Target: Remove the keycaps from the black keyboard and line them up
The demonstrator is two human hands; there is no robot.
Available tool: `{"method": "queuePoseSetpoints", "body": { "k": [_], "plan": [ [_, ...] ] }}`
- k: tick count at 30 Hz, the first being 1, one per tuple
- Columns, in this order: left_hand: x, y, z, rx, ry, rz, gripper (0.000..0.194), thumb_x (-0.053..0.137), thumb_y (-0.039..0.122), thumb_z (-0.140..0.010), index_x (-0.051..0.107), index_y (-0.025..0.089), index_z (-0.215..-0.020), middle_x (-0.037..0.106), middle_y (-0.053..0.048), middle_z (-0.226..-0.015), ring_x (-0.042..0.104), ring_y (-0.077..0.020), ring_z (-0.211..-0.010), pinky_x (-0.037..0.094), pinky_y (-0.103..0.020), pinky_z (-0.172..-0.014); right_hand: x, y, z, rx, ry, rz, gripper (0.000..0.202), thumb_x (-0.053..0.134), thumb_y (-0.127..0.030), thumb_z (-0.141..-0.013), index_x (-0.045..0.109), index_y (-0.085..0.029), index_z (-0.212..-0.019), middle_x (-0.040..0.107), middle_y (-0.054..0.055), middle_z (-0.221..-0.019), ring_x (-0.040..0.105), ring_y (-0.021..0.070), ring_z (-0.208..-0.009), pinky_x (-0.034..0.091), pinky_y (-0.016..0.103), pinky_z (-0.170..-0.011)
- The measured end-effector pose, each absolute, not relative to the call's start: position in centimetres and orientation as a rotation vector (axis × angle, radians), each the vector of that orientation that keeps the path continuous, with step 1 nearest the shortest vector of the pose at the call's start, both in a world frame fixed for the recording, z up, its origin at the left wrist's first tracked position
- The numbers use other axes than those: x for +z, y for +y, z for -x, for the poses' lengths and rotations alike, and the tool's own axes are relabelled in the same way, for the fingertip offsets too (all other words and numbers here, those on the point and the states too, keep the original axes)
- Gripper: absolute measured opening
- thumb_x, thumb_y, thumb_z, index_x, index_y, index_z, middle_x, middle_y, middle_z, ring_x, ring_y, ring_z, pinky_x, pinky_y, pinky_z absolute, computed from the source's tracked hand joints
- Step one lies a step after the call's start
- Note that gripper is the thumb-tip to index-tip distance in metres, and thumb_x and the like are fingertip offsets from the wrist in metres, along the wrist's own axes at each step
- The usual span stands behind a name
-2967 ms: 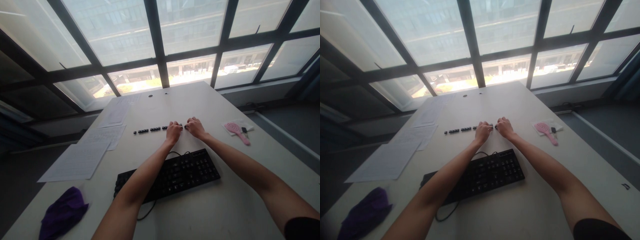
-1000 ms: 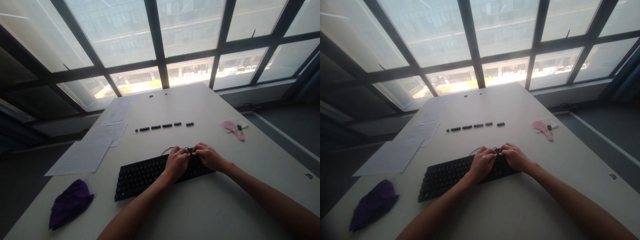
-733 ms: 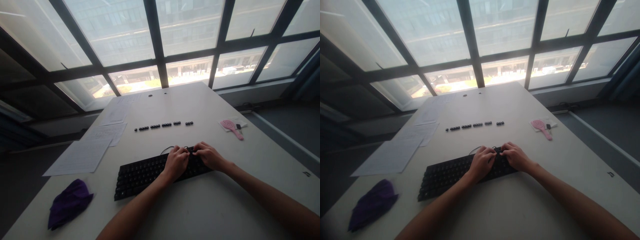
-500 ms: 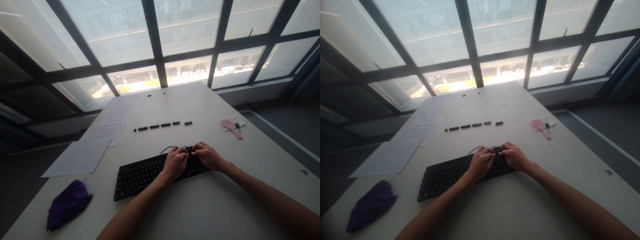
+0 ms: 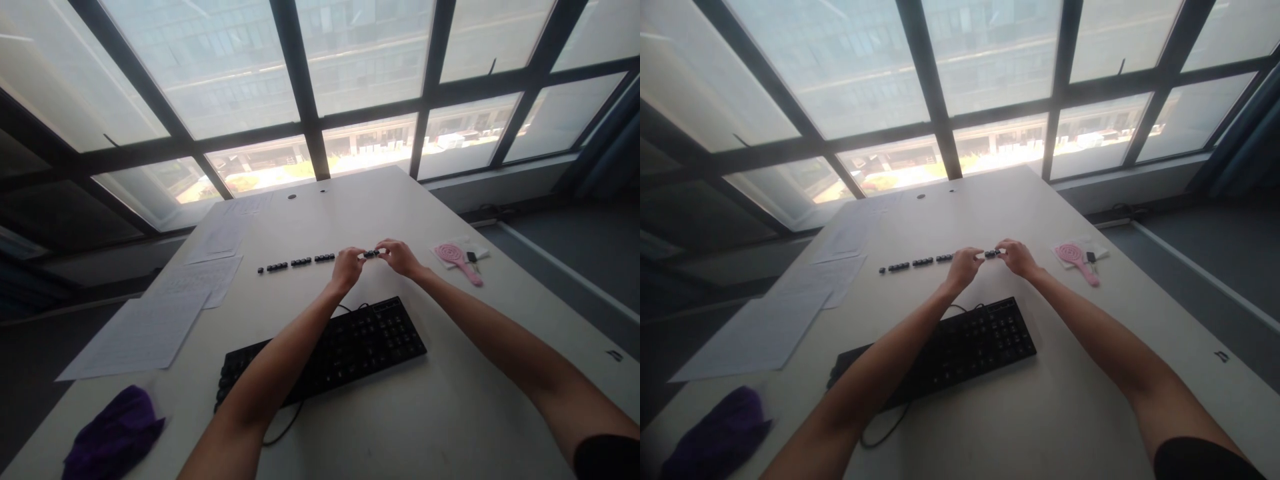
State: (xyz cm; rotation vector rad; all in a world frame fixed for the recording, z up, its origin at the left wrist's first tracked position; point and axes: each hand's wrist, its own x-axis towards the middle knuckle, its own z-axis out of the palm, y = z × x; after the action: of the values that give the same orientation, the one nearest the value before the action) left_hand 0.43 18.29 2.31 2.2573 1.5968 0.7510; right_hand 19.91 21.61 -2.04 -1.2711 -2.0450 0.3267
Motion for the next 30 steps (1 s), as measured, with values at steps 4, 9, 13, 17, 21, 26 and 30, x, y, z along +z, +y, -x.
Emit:
{"method": "queuePoseSetpoints", "body": {
  "k": [4,9,13,17,21,26,30],
  "plan": [
    [1.0,20.8,-2.0,0.663,1.609,-2.27,0.02,0.065,0.015,-0.086,0.077,0.017,-0.102,0.074,-0.014,-0.106,0.068,-0.0225,-0.098,0.048,-0.03,-0.093,-2.4,23.4,-19.2,0.295,-2.187,1.343,0.018,0.07,-0.02,-0.085,0.076,-0.025,-0.101,0.074,0.004,-0.107,0.067,0.0177,-0.082,0.048,0.027,-0.077],
    [-0.2,22.4,-2.5,0.571,1.658,-2.232,0.023,0.059,0.013,-0.087,0.079,0.019,-0.096,0.075,-0.015,-0.099,0.069,-0.0242,-0.1,0.048,-0.03,-0.089,-2.7,24.5,-19.0,0.255,-2.275,1.365,0.018,0.067,-0.021,-0.086,0.078,-0.029,-0.099,0.076,0.003,-0.105,0.068,0.0215,-0.092,0.047,0.028,-0.077],
    [-0.4,22.4,-2.4,0.581,1.651,-2.226,0.025,0.058,0.012,-0.086,0.078,0.019,-0.101,0.076,-0.013,-0.102,0.069,-0.0233,-0.101,0.048,-0.03,-0.091,-3.0,24.5,-18.9,0.264,-2.267,1.358,0.021,0.062,-0.016,-0.087,0.079,-0.026,-0.095,0.077,0.004,-0.099,0.069,0.0208,-0.09,0.047,0.027,-0.078],
    [-0.2,21.0,-2.2,0.603,1.584,-2.238,0.021,0.066,0.018,-0.085,0.078,0.021,-0.101,0.077,-0.009,-0.099,0.07,-0.0215,-0.096,0.049,-0.029,-0.09,-3.1,23.0,-19.2,0.27,-2.262,1.319,0.019,0.063,-0.015,-0.086,0.079,-0.025,-0.09,0.077,0.003,-0.096,0.068,0.0202,-0.091,0.047,0.027,-0.08],
    [-0.2,19.7,-2.0,0.63,1.54,-2.229,0.018,0.068,0.02,-0.085,0.078,0.021,-0.1,0.077,-0.008,-0.098,0.07,-0.0207,-0.094,0.049,-0.029,-0.089,-3.1,21.6,-19.8,0.263,-2.236,1.308,0.016,0.064,-0.017,-0.086,0.078,-0.023,-0.09,0.076,0.004,-0.096,0.068,0.019,-0.088,0.047,0.026,-0.078],
    [-0.5,19.2,-0.9,0.655,1.645,-2.21,0.022,0.068,0.014,-0.081,0.077,0.016,-0.101,0.076,-0.013,-0.097,0.069,-0.0233,-0.093,0.05,-0.034,-0.093,-3.2,21.9,-20.3,0.244,-2.206,1.331,0.015,0.066,-0.019,-0.087,0.076,-0.018,-0.098,0.076,0.006,-0.097,0.069,0.0178,-0.083,0.049,0.026,-0.077],
    [-0.7,19.1,-0.6,0.661,1.66,-2.219,0.025,0.066,0.015,-0.082,0.077,0.017,-0.104,0.076,-0.011,-0.1,0.069,-0.0225,-0.095,0.049,-0.034,-0.095,-2.9,22.2,-20.0,0.24,-2.272,1.302,0.023,0.066,-0.016,-0.086,0.074,-0.022,-0.106,0.075,0.005,-0.103,0.069,0.019,-0.089,0.049,0.027,-0.08]
  ]
}}
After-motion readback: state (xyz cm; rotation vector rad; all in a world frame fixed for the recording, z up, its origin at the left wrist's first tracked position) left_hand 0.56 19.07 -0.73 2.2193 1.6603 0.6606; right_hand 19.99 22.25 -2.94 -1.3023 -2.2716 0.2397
